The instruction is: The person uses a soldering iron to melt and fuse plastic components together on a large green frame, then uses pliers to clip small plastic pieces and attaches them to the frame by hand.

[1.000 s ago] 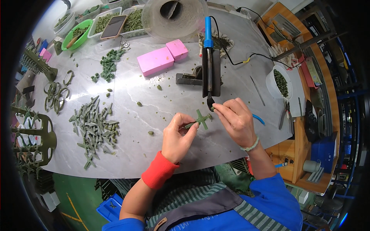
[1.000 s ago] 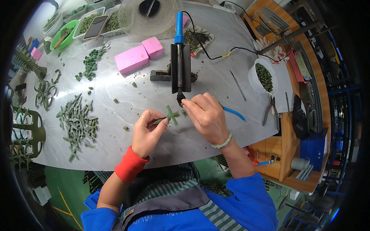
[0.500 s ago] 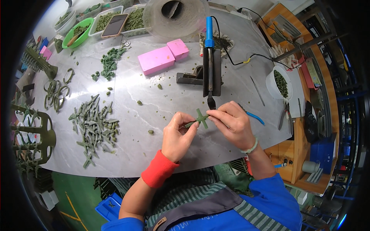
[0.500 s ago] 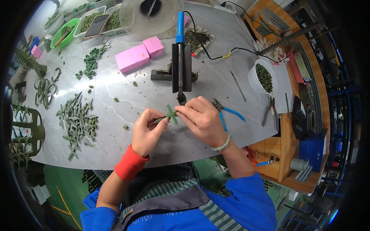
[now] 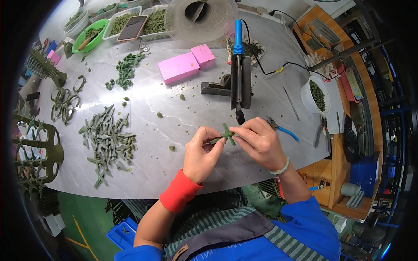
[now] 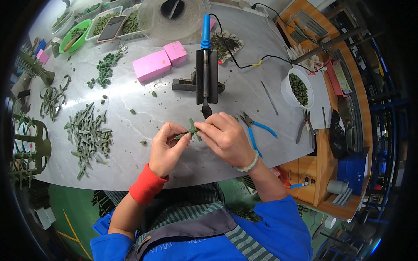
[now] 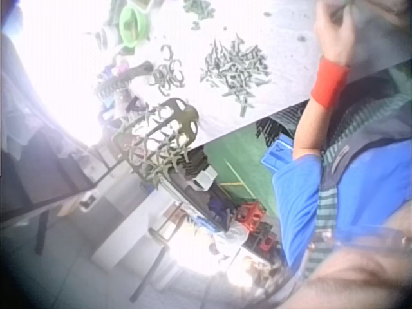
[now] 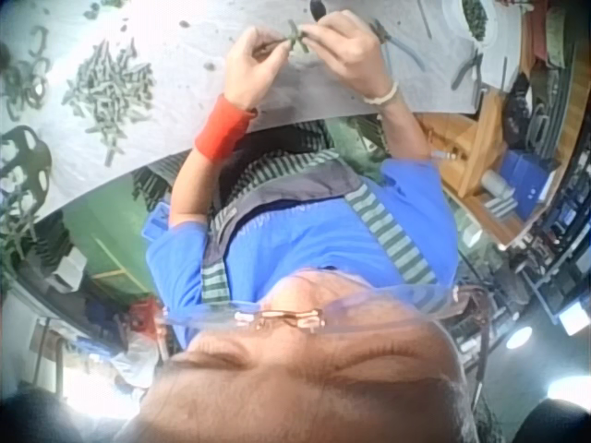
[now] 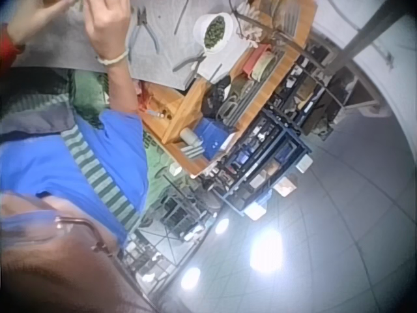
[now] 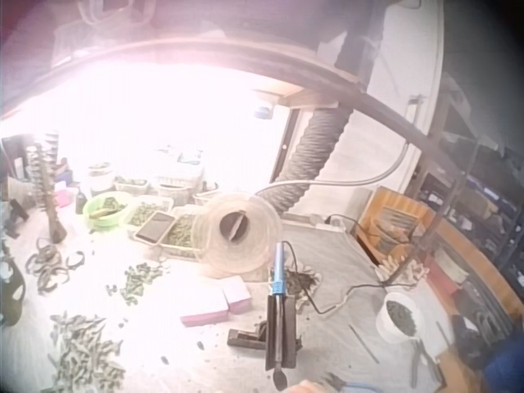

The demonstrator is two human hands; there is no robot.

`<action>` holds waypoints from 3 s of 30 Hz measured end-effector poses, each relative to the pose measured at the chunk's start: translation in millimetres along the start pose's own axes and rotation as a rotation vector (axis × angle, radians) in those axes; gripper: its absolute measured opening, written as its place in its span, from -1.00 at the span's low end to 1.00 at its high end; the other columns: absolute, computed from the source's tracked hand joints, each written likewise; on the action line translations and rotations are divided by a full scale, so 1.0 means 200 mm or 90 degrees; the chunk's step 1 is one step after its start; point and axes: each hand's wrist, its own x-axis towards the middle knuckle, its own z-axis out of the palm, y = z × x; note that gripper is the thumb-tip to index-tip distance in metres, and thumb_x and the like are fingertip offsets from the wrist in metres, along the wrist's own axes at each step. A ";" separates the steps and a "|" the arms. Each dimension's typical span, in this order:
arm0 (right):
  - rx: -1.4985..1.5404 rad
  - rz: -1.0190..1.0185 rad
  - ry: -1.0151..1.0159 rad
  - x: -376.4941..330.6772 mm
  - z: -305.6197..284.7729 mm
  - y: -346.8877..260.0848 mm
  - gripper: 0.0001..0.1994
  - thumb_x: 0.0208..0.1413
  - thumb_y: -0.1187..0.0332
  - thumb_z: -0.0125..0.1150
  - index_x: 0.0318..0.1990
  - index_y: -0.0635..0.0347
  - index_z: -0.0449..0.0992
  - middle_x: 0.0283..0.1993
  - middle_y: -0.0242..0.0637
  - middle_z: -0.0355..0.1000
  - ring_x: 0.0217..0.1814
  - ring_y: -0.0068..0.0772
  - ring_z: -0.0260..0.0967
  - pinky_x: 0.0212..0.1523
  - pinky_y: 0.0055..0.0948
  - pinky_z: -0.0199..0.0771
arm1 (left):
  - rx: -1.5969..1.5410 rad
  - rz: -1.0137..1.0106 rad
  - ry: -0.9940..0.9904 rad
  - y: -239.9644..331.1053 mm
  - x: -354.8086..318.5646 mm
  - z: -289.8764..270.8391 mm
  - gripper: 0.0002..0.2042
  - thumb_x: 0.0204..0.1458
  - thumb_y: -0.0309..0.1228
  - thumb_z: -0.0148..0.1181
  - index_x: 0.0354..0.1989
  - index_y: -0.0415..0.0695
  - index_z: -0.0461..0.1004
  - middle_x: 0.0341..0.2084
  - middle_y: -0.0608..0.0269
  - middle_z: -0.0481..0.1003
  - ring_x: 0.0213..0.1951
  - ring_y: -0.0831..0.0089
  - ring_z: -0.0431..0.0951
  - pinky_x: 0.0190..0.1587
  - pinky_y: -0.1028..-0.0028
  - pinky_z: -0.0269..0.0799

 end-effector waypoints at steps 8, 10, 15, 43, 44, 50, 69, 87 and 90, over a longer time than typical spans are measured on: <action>-0.121 0.298 0.132 -0.18 -0.27 0.24 -0.87 0.13 0.48 0.25 -0.17 0.25 0.58 -0.29 -0.24 0.45 -0.33 -0.33 0.41 -0.28 -0.35 0.42 | 0.016 0.016 0.017 0.03 -0.06 -0.06 -0.88 0.09 -0.59 0.26 -0.26 -0.30 0.44 -0.35 0.23 0.55 -0.32 0.56 0.55 -0.24 0.53 0.51; -0.229 0.305 0.227 -0.25 -0.48 0.59 -0.86 0.22 0.41 0.16 -0.15 0.25 0.57 -0.23 -0.15 0.47 -0.26 -0.20 0.47 -0.21 -0.32 0.47 | 0.120 0.064 0.006 0.05 -0.10 -0.11 -0.88 0.06 -0.59 0.27 -0.28 -0.29 0.45 -0.38 0.21 0.55 -0.33 0.51 0.57 -0.23 0.51 0.51; -0.418 0.530 -0.097 -0.51 -0.87 1.45 -0.67 0.03 0.30 0.25 -0.04 0.16 0.63 -0.05 -0.05 0.58 -0.01 -0.01 0.55 0.05 -0.24 0.51 | 0.313 0.084 0.008 0.11 -0.24 -0.32 -0.89 0.05 -0.59 0.29 -0.27 -0.25 0.50 -0.42 0.26 0.55 -0.34 0.55 0.54 -0.27 0.52 0.46; 0.350 0.506 -0.015 -0.30 -0.41 0.23 -0.87 0.13 0.51 0.27 -0.17 0.29 0.60 -0.28 -0.38 0.54 -0.24 -0.60 0.47 -0.16 -0.58 0.46 | 0.621 0.108 0.384 0.31 -0.36 -1.23 -0.83 0.01 -0.59 0.32 -0.20 -0.24 0.56 -0.33 0.14 0.62 -0.31 0.34 0.62 -0.21 0.45 0.50; 0.287 0.494 -0.057 -0.30 -0.32 0.17 -0.88 0.12 0.51 0.28 -0.19 0.29 0.60 -0.29 -0.35 0.54 -0.25 -0.58 0.48 -0.18 -0.57 0.46 | 0.484 0.087 0.345 0.30 -0.34 -1.13 -0.83 0.06 -0.59 0.30 -0.17 -0.27 0.56 -0.32 0.17 0.62 -0.31 0.43 0.62 -0.21 0.52 0.50; 0.037 0.285 -0.118 -0.32 -0.06 0.08 -0.90 0.02 0.49 0.32 -0.32 0.29 0.55 -0.38 -0.19 0.47 -0.31 -0.14 0.46 -0.26 -0.34 0.46 | 0.205 0.023 0.044 0.25 -0.24 -0.56 -0.76 0.18 -0.58 0.19 0.01 -0.35 0.54 -0.27 0.15 0.64 -0.24 0.52 0.63 -0.19 0.56 0.54; 0.215 0.289 0.067 -0.11 -0.08 0.04 -0.82 0.08 0.57 0.30 -0.13 0.27 0.61 -0.23 -0.28 0.56 -0.21 -0.41 0.53 -0.17 -0.47 0.52 | 0.031 -0.037 -0.043 0.07 -0.03 -0.06 -0.90 0.19 -0.58 0.15 -0.19 -0.32 0.39 -0.31 0.20 0.55 -0.25 0.53 0.61 -0.19 0.57 0.52; -0.137 -0.011 0.073 -0.02 -0.03 0.09 -0.76 -0.11 0.60 0.35 -0.20 0.30 0.61 -0.35 -0.33 0.41 -0.34 -0.29 0.30 -0.38 -0.35 0.38 | 0.017 -0.039 -0.020 0.04 0.04 0.01 -0.89 0.19 -0.54 0.17 -0.21 -0.30 0.39 -0.33 0.18 0.55 -0.27 0.52 0.60 -0.20 0.55 0.56; -0.137 -0.012 0.075 -0.02 -0.02 0.09 -0.76 -0.11 0.60 0.35 -0.20 0.31 0.61 -0.35 -0.33 0.41 -0.34 -0.29 0.30 -0.38 -0.36 0.38 | 0.019 -0.039 -0.016 0.04 0.04 0.01 -0.89 0.19 -0.54 0.17 -0.21 -0.29 0.40 -0.34 0.18 0.56 -0.28 0.53 0.61 -0.21 0.56 0.56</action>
